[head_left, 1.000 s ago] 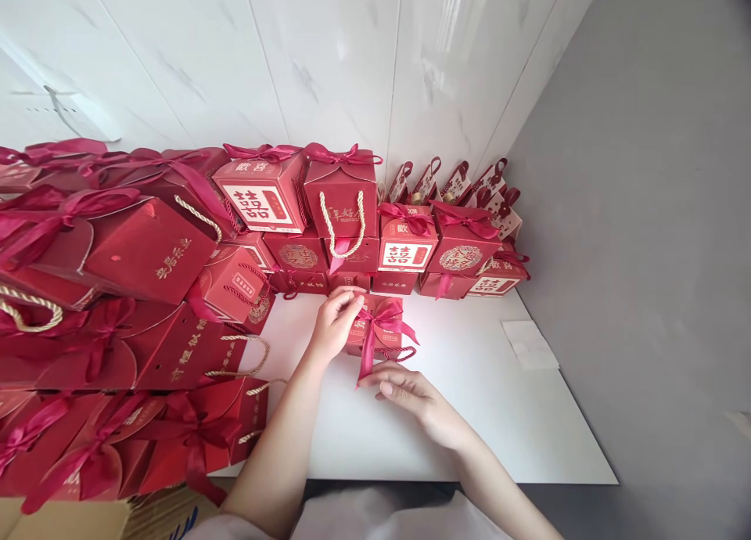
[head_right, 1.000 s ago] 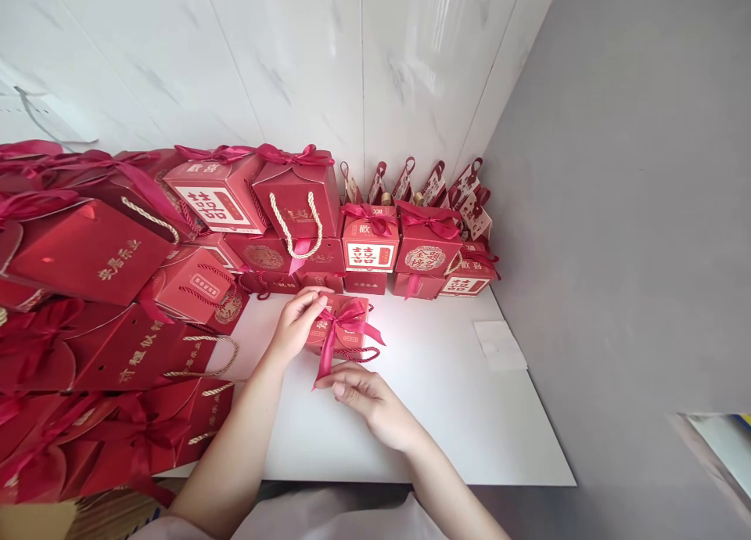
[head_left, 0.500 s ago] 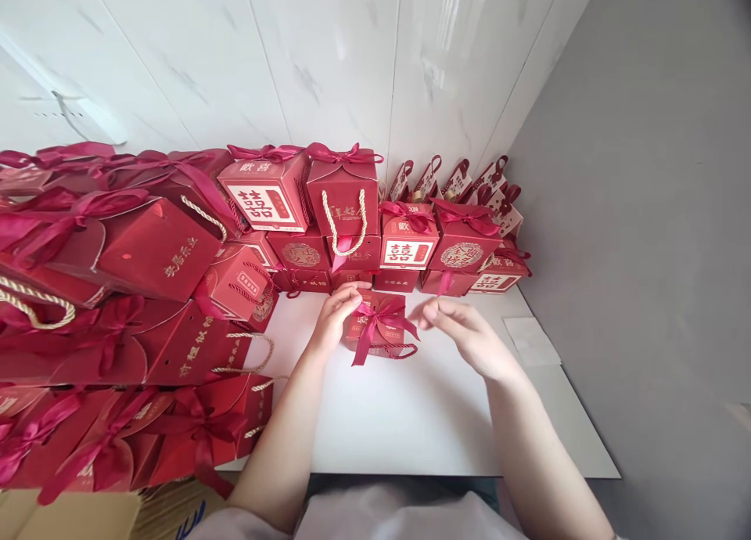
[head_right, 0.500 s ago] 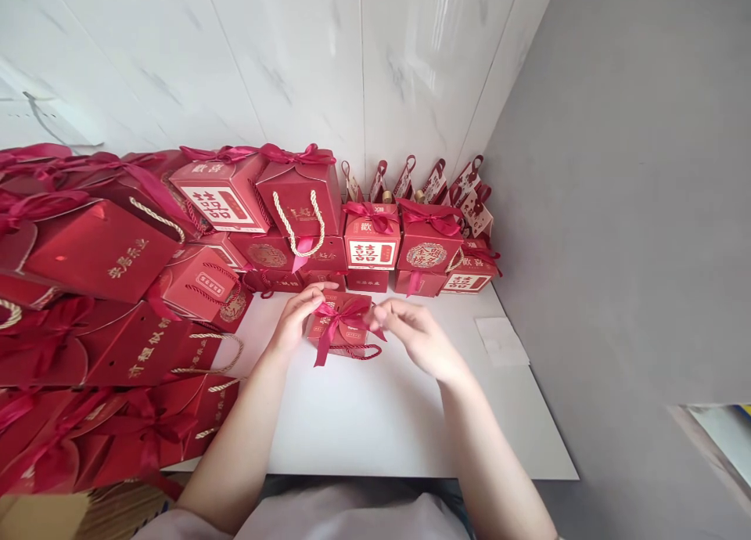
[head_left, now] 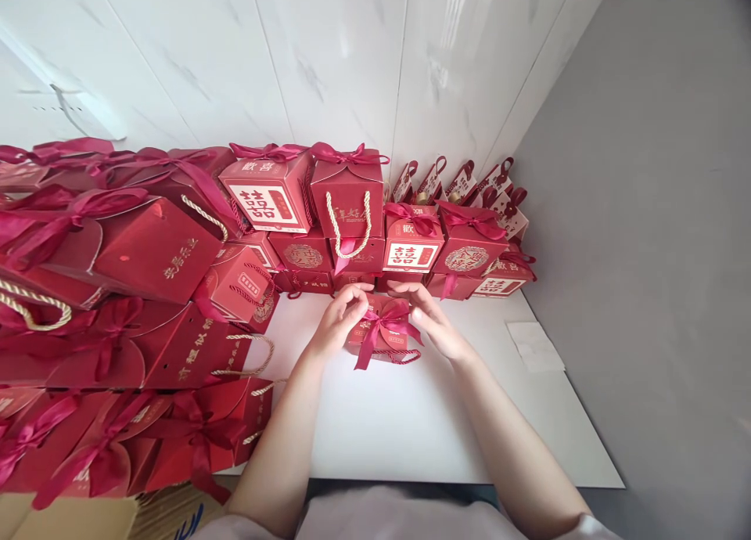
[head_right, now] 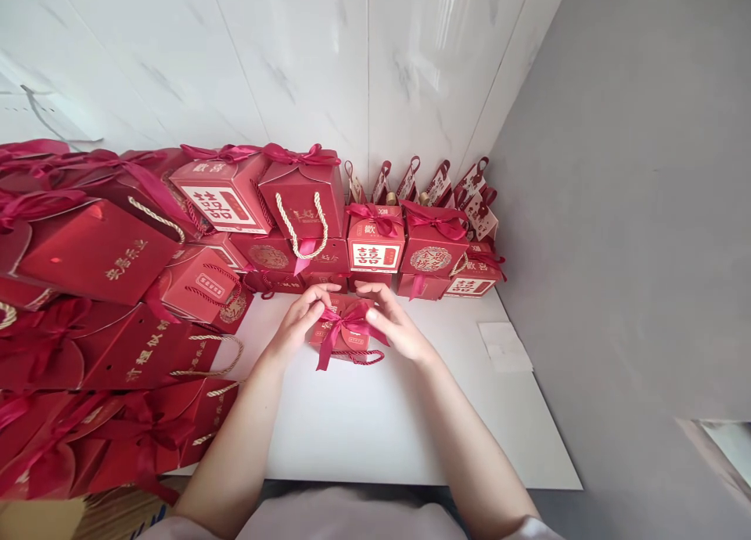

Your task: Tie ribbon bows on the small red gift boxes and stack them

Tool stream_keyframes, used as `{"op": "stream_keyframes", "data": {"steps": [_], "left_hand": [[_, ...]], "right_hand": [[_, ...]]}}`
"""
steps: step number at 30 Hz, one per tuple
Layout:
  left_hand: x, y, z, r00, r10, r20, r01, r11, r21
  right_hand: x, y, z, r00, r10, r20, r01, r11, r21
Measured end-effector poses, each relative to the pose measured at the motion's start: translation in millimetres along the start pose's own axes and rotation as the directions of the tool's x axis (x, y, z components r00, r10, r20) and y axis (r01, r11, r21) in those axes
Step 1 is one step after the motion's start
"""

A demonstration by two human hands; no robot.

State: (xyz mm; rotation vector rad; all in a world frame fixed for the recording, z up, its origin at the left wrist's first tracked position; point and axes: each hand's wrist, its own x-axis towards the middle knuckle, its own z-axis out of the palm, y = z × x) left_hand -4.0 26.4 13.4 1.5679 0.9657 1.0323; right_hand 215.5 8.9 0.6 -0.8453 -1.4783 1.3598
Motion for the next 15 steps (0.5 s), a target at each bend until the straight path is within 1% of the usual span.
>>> {"op": "stream_keyframes", "data": {"steps": [2,3,5,7,8,10,11,13,15], "left_hand": [[-2.7,1.1,-5.4,0.994,-0.062,0.092,0.063,0.998,-0.007],[-3.5,0.3,-6.4,0.988,-0.102,0.111,0.102,0.995,0.006],[-3.6,-3.8,-4.6,0.978,-0.176,0.112,0.173,0.984,0.035],[-1.4,-10.0,-0.3,0.975,-0.207,0.081,0.207,0.978,0.006],[0.1,-13.0,1.6,0.978,-0.198,0.059,0.200,0.979,-0.029],[3.0,-16.9,3.2,0.990,-0.136,0.025,0.138,0.985,-0.104],[3.8,-17.4,3.1,0.995,-0.093,0.036,0.097,0.986,-0.138],[3.5,-15.7,1.8,0.992,-0.018,0.124,0.043,0.978,-0.203],[1.3,-11.5,1.4,0.976,-0.010,0.218,0.061,0.971,-0.230]], "right_hand": [[-8.0,3.0,-8.9,0.989,0.048,0.140,-0.035,0.995,-0.092],[-11.4,6.0,-12.1,0.984,0.076,0.164,-0.049,0.986,-0.161],[-15.8,13.5,-15.5,0.982,0.099,0.162,-0.053,0.961,-0.270],[-16.3,20.4,-15.5,0.986,0.074,0.150,-0.024,0.951,-0.308],[-15.4,22.9,-14.9,0.989,0.053,0.136,-0.009,0.953,-0.304],[-12.8,25.2,-13.4,0.996,0.015,0.089,0.009,0.967,-0.256],[-11.6,25.0,-12.8,0.999,-0.001,0.054,0.012,0.977,-0.212],[-10.5,22.7,-11.5,1.000,-0.021,-0.019,0.019,0.995,-0.099],[-11.0,18.9,-9.1,0.997,-0.029,-0.071,0.028,0.999,-0.021]]}}
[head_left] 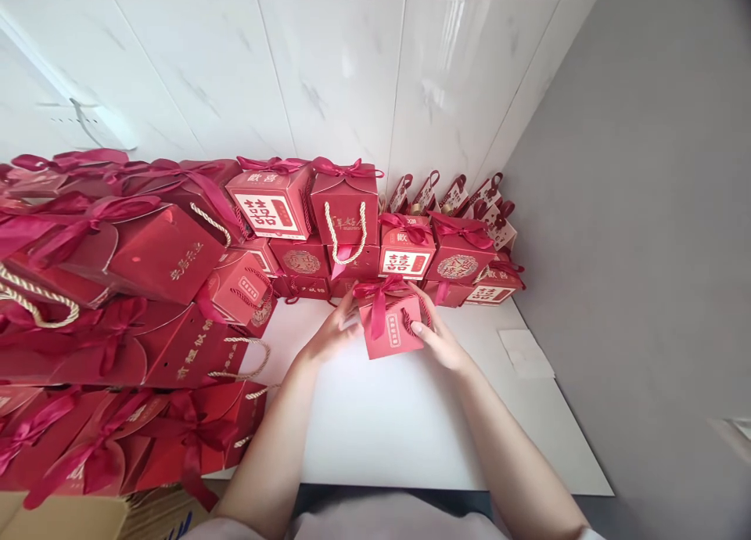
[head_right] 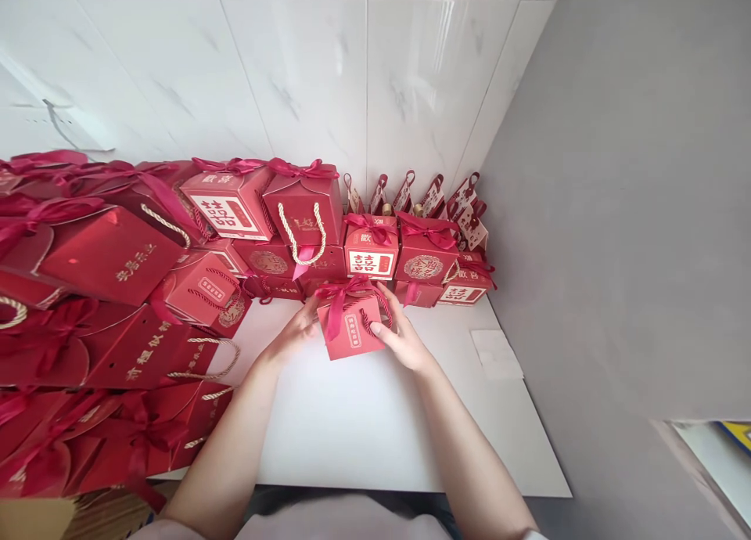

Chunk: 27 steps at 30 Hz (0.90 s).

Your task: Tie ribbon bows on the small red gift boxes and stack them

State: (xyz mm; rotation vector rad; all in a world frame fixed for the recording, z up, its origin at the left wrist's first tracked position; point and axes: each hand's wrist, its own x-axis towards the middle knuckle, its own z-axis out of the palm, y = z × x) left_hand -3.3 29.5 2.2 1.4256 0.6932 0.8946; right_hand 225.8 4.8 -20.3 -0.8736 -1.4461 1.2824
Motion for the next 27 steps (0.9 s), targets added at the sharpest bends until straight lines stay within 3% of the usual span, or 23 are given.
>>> {"op": "stream_keyframes", "data": {"steps": [4,7,10,14,19,27], "left_hand": [[-3.0,5.5,7.5,0.997,-0.066,-0.038,0.067,0.998,0.018],[-0.5,4.8,12.6,0.992,-0.019,-0.128,0.023,0.999,0.028],[3.8,2.3,15.3,0.976,0.048,-0.210,-0.045,0.999,0.021],[6.4,-0.1,16.5,0.964,0.059,-0.259,-0.064,0.998,-0.010],[4.4,-2.6,14.6,0.946,0.054,-0.320,-0.028,0.996,0.084],[2.4,-6.5,8.7,0.937,0.078,-0.341,-0.006,0.978,0.209]], "right_hand": [[-3.7,-8.9,8.7,1.000,0.008,-0.027,-0.008,1.000,0.001],[-6.3,-14.7,16.8,0.998,-0.014,-0.068,0.014,1.000,0.003],[-8.5,-19.4,24.0,0.981,-0.046,-0.189,0.034,0.997,-0.065],[-11.9,-27.1,30.8,0.935,-0.145,-0.323,0.075,0.973,-0.220],[-18.3,-36.0,34.6,0.852,-0.340,-0.399,0.157,0.892,-0.425],[-30.9,-39.1,36.1,0.750,-0.539,-0.383,0.406,0.833,-0.376]]}}
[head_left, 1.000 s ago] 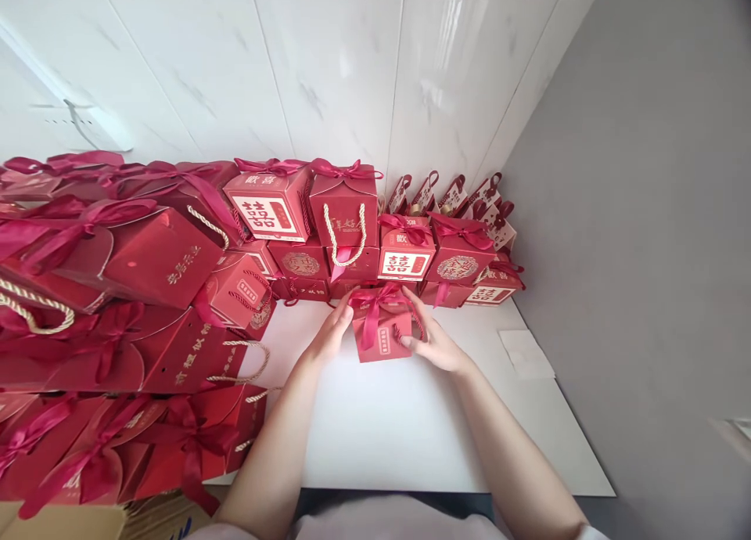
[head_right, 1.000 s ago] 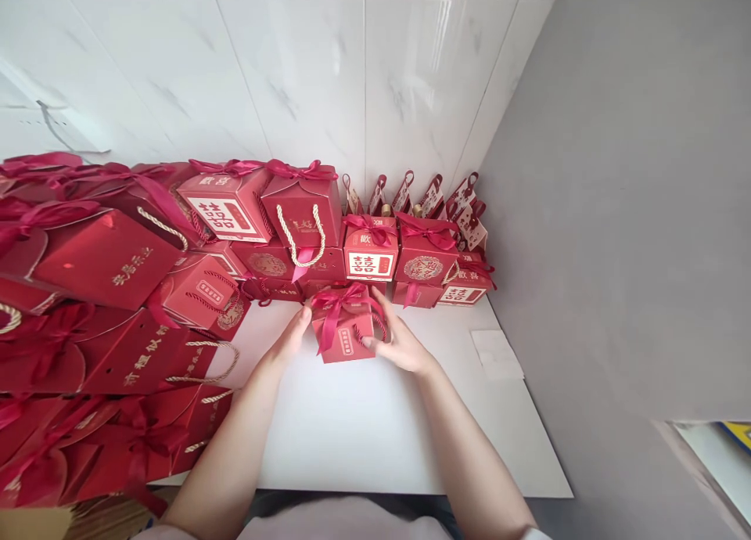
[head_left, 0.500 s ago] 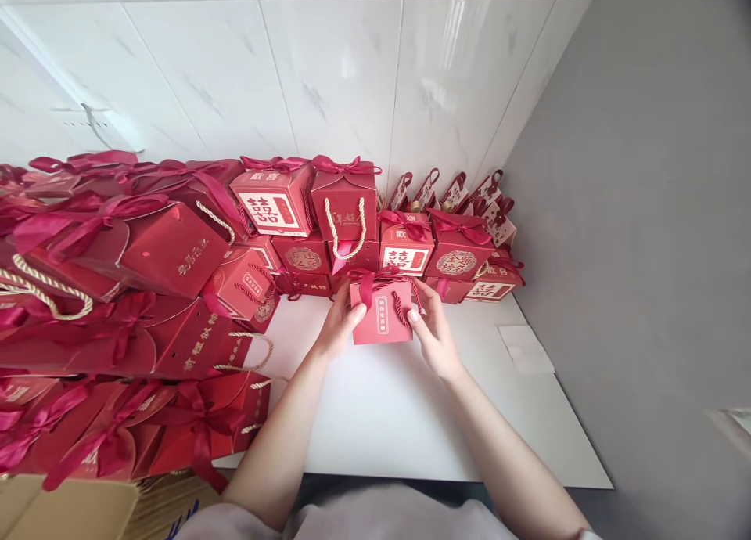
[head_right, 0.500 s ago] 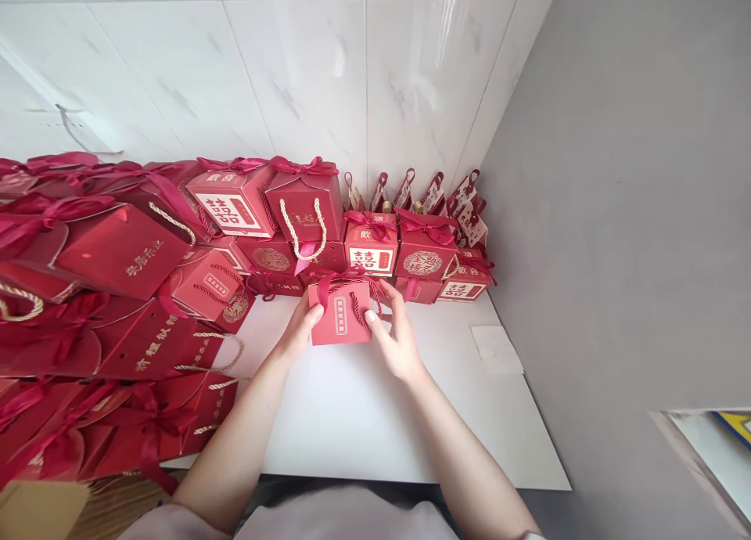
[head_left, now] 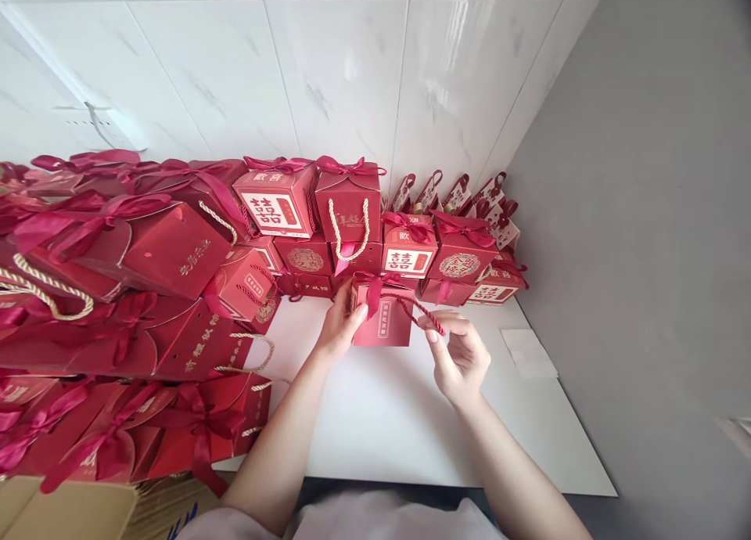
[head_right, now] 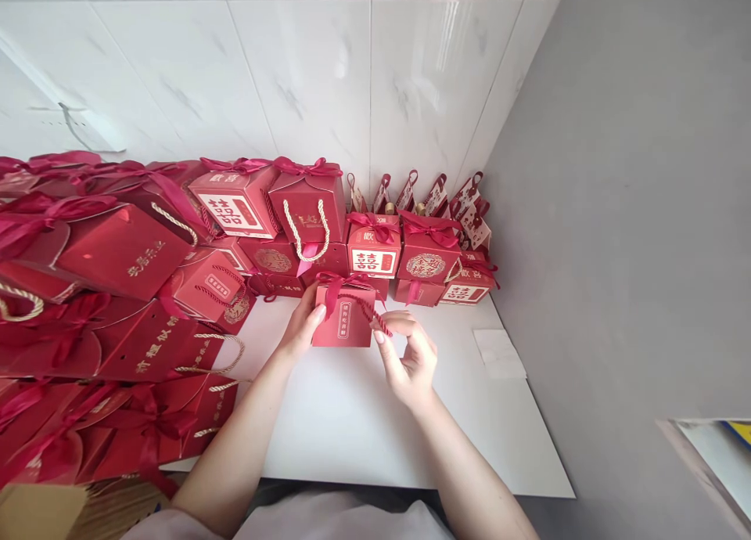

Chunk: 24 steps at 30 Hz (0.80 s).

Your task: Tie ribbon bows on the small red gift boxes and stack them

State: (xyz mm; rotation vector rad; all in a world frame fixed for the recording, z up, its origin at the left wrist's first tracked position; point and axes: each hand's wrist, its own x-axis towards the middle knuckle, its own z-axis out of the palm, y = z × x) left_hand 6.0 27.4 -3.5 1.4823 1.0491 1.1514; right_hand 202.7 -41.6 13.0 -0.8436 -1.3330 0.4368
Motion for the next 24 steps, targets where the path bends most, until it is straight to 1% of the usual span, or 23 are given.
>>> {"op": "stream_keyframes", "data": {"steps": [2,4,5,7,9,11,12,13,15,16,17,18,19,20,21,22,23,24], "left_hand": [[0.1,-0.8,-0.4,1.000,-0.006,-0.016,0.007,1.000,0.026],[0.2,-0.8,-0.3,1.000,-0.004,-0.031,0.005,0.999,0.043],[0.1,-0.4,-0.1,0.999,0.001,-0.036,0.000,0.999,0.046],[0.0,1.0,0.6,0.999,0.011,-0.037,-0.010,0.999,0.037],[0.0,2.6,1.6,1.000,0.005,-0.028,-0.005,1.000,-0.012],[0.2,3.2,2.8,1.000,-0.007,-0.012,0.006,0.997,-0.075],[0.4,3.1,3.4,1.000,-0.010,-0.007,0.010,0.995,-0.100],[0.7,2.8,4.0,1.000,-0.011,-0.007,0.010,0.992,-0.124],[1.2,2.0,5.0,1.000,-0.011,-0.027,0.007,0.986,-0.165],[1.3,1.8,5.4,0.999,-0.015,-0.042,0.007,0.982,-0.191],[1.3,1.9,5.8,0.998,-0.021,-0.051,0.009,0.975,-0.224],[0.9,2.3,6.0,0.998,-0.027,-0.049,0.013,0.966,-0.259],[0.4,2.9,6.3,0.999,-0.031,-0.037,0.019,0.956,-0.292],[-0.3,3.6,6.5,0.999,-0.035,-0.012,0.029,0.946,-0.322],[-1.1,4.4,6.8,0.999,-0.041,0.021,0.045,0.935,-0.351],[-2.0,5.1,7.4,0.997,-0.049,0.056,0.066,0.924,-0.376],[-2.8,5.6,8.2,0.995,-0.058,0.087,0.088,0.915,-0.394],[-3.6,6.0,9.3,0.992,-0.067,0.107,0.106,0.905,-0.411]], "right_hand": [[-1.1,-2.0,-2.5,0.996,-0.078,0.053,0.077,0.997,0.019],[-2.2,-3.4,-4.3,0.971,-0.154,0.184,0.156,0.988,0.002],[-2.8,-3.7,-4.7,0.947,-0.177,0.266,0.187,0.982,-0.010],[-4.2,-3.7,-3.9,0.880,-0.197,0.432,0.233,0.972,-0.030],[-5.2,-3.0,-1.8,0.789,-0.214,0.575,0.293,0.955,-0.046],[-5.8,-2.1,0.4,0.708,-0.231,0.667,0.368,0.927,-0.069],[-6.1,-1.6,1.0,0.684,-0.237,0.690,0.401,0.912,-0.084],[-6.4,-1.1,1.1,0.674,-0.248,0.696,0.429,0.898,-0.095],[-7.4,-0.2,0.5,0.683,-0.278,0.675,0.470,0.875,-0.115],[-8.1,0.2,0.1,0.706,-0.303,0.640,0.487,0.864,-0.128],[-8.7,0.6,-0.1,0.744,-0.337,0.577,0.499,0.854,-0.146],[-9.2,0.9,0.2,0.798,-0.361,0.483,0.492,0.853,-0.175],[-9.3,1.2,1.1,0.860,-0.356,0.366,0.448,0.869,-0.209],[-9.0,1.4,2.6,0.922,-0.303,0.243,0.358,0.904,-0.233],[-8.2,1.8,4.5,0.970,-0.202,0.138,0.230,0.945,-0.232],[-6.9,2.4,6.6,0.995,-0.061,0.083,0.076,0.976,-0.202],[-5.2,3.3,8.7,0.991,0.097,0.090,-0.083,0.985,-0.149],[-3.3,4.6,10.5,0.961,0.235,0.146,-0.224,0.971,-0.084]]}}
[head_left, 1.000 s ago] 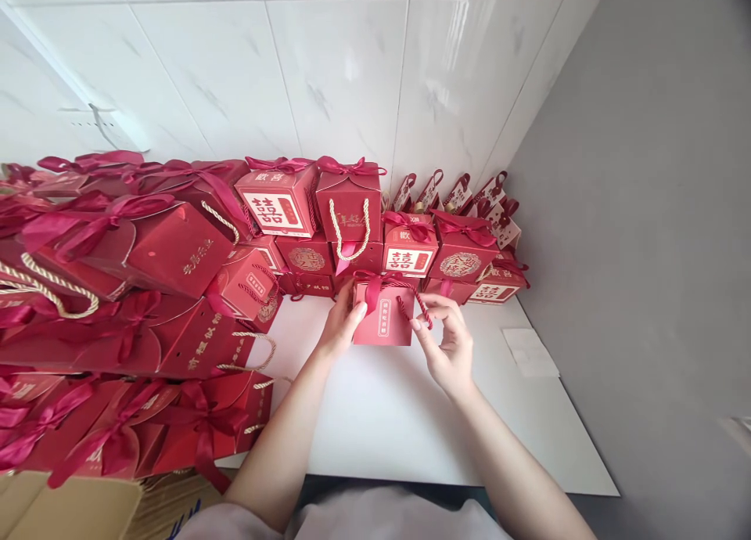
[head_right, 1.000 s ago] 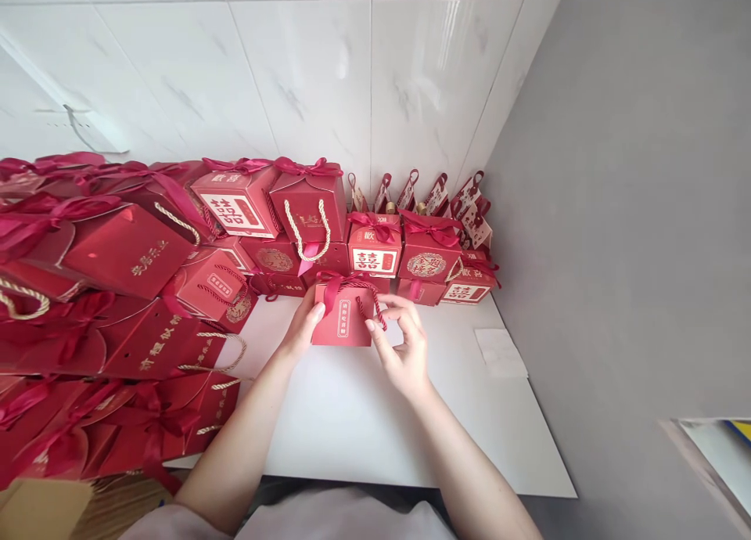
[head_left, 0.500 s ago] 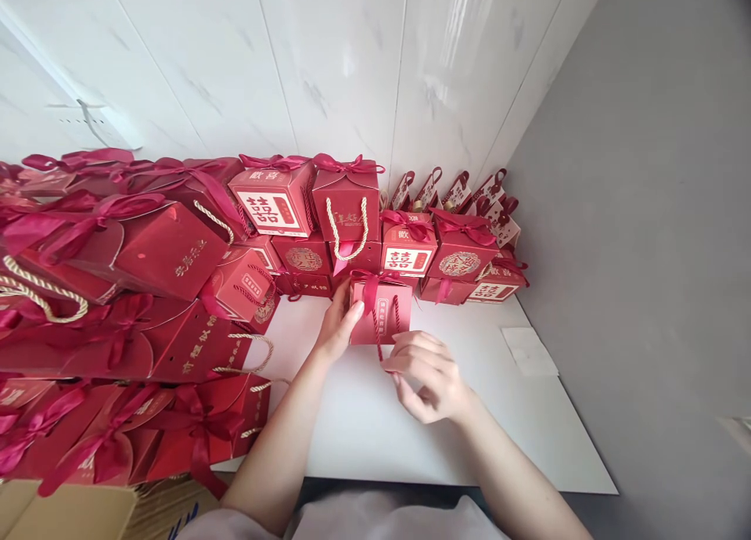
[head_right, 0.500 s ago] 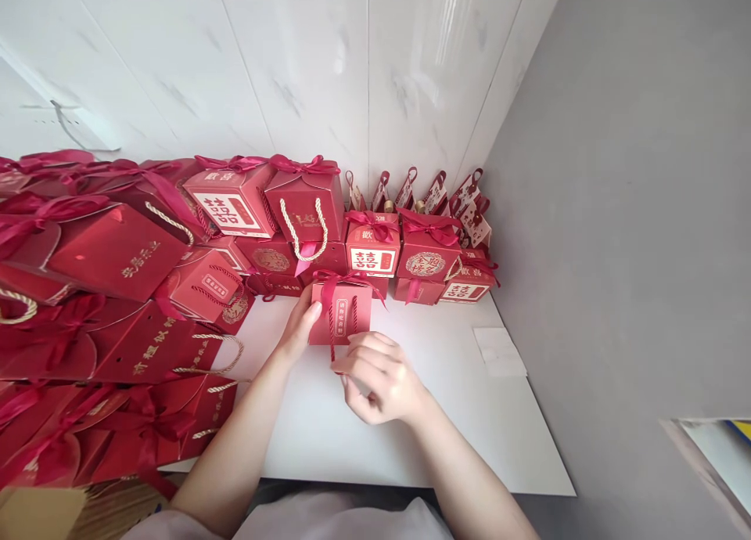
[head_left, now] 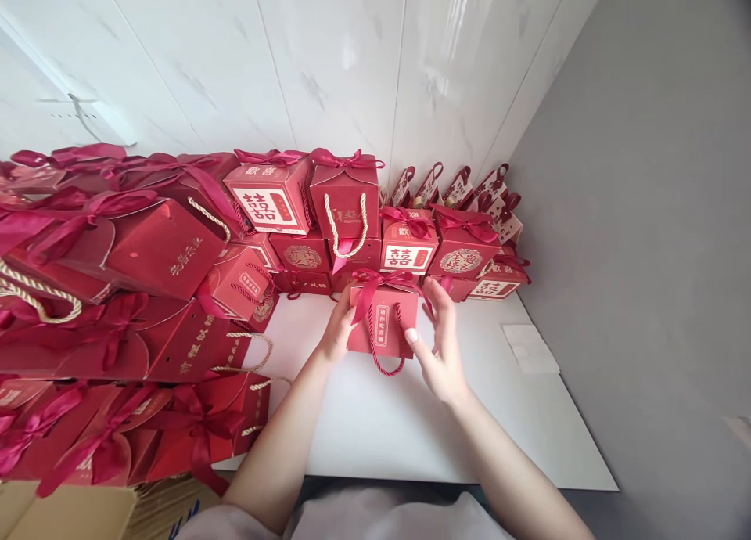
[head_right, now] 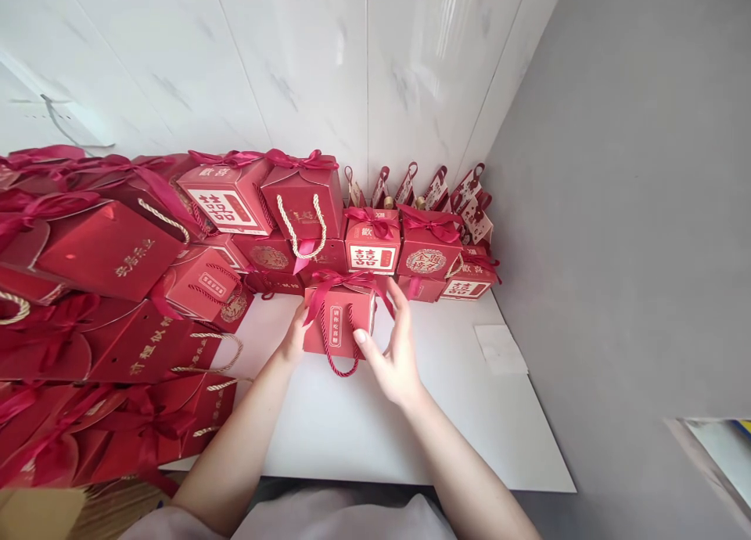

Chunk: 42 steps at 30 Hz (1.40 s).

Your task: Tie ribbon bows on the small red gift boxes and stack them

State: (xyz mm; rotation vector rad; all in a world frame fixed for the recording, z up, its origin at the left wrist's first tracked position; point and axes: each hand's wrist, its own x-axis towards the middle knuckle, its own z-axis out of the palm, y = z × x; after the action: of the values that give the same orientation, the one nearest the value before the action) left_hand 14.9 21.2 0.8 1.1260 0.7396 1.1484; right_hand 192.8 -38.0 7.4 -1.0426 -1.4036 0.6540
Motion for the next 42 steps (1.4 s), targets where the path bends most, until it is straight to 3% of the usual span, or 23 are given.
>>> {"op": "stream_keyframes", "data": {"steps": [3,6,8,13,15,18,25,42], "left_hand": [[-1.7,-1.7,5.6,1.000,-0.025,0.012,0.026,0.999,-0.041],[-3.6,-3.3,12.9,0.995,-0.091,0.052,0.094,0.993,-0.066],[-4.8,-3.4,16.5,0.988,-0.122,0.093,0.127,0.990,-0.060],[-4.8,-1.3,16.3,0.989,0.020,0.145,-0.018,1.000,-0.011],[-4.2,-0.7,15.0,0.986,0.009,0.169,-0.018,0.998,0.052],[-4.2,-0.6,15.1,0.992,-0.036,0.119,0.022,0.993,0.115],[-7.3,0.0,16.8,0.995,-0.101,-0.010,0.101,0.994,0.047],[-8.5,1.5,15.8,0.995,-0.103,-0.012,0.104,0.992,0.070]], "right_hand": [[6.7,4.0,1.8,0.949,0.192,0.249,-0.245,0.948,0.204],[9.6,8.8,0.9,0.934,0.240,0.264,-0.311,0.911,0.270],[9.2,11.8,0.7,0.947,0.248,0.202,-0.296,0.919,0.260],[5.7,18.7,1.5,0.974,0.222,0.049,-0.225,0.972,0.066],[4.8,19.9,1.7,0.979,0.203,0.028,-0.202,0.979,-0.036],[4.1,18.7,2.6,0.987,0.157,0.035,-0.151,0.980,-0.128],[1.4,13.2,6.7,0.994,0.096,0.044,-0.086,0.978,-0.188],[0.6,11.8,7.2,0.993,0.104,0.055,-0.090,0.973,-0.211]]}}
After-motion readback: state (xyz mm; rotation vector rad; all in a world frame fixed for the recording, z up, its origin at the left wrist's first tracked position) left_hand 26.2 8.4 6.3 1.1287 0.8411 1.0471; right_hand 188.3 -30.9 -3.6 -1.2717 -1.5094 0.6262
